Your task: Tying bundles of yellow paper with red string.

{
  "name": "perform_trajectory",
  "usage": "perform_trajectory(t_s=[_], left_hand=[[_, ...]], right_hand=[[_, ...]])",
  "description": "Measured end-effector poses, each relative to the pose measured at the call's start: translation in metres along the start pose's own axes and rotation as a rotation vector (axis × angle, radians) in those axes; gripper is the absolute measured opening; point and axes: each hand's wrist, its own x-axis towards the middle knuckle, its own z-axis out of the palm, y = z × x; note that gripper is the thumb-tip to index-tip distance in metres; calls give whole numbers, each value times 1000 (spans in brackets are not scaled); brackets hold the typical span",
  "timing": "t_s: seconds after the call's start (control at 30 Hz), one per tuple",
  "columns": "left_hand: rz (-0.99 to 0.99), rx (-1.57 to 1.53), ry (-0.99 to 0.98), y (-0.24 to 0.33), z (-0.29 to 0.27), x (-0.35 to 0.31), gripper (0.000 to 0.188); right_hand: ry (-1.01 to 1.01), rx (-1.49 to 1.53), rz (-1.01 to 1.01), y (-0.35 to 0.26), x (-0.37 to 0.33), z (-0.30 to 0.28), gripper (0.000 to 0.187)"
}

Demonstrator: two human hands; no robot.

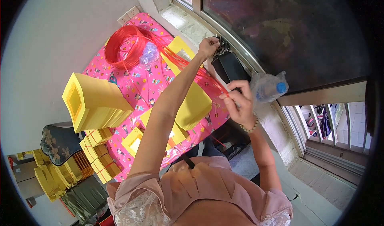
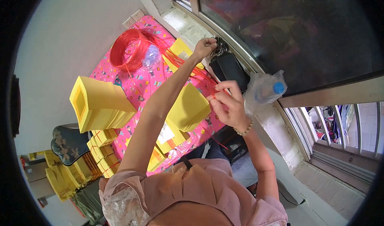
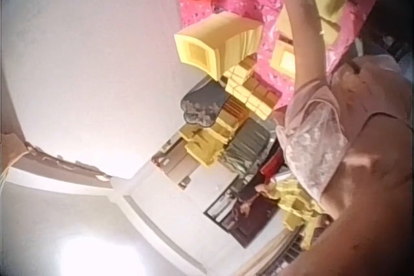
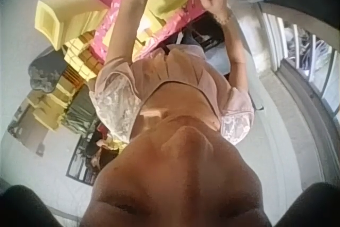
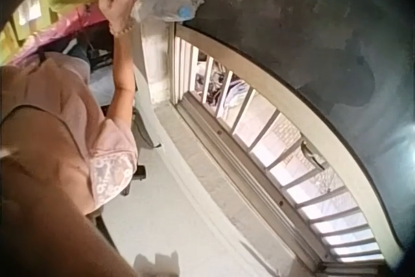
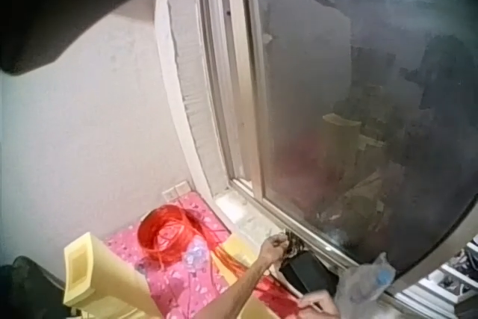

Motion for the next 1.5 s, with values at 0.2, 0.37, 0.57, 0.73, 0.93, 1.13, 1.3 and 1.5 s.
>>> perform_trajectory(t_s=[0.2,0.37,0.57,0.73,0.93,1.13,1.3,1.5], left_hand=[[32,76,-26,22,-29,-24,25],[285,99,93,124,-77,-118,33],[-249,-604,-406,166,-108,-204,61],[-98,-1353,-416,143,-145,-204,52],[90,-1500,-104,132,-184,-224,24],[36,-1247,0,115,-128,-264,20],[-155,-1034,-25,103,-61,-290,28],[-266,-947,-104,73,-67,-297,30]], right_hand=[[-51,149,340,6,14,-11,11],[5,192,398,-2,32,-19,18],[-110,296,252,-46,63,-17,18],[-175,305,15,-72,49,-19,15],[149,164,226,-40,-14,-26,11],[313,-270,144,-61,-85,14,20],[140,708,770,-86,-80,64,22],[374,1114,943,-37,-81,71,27]])
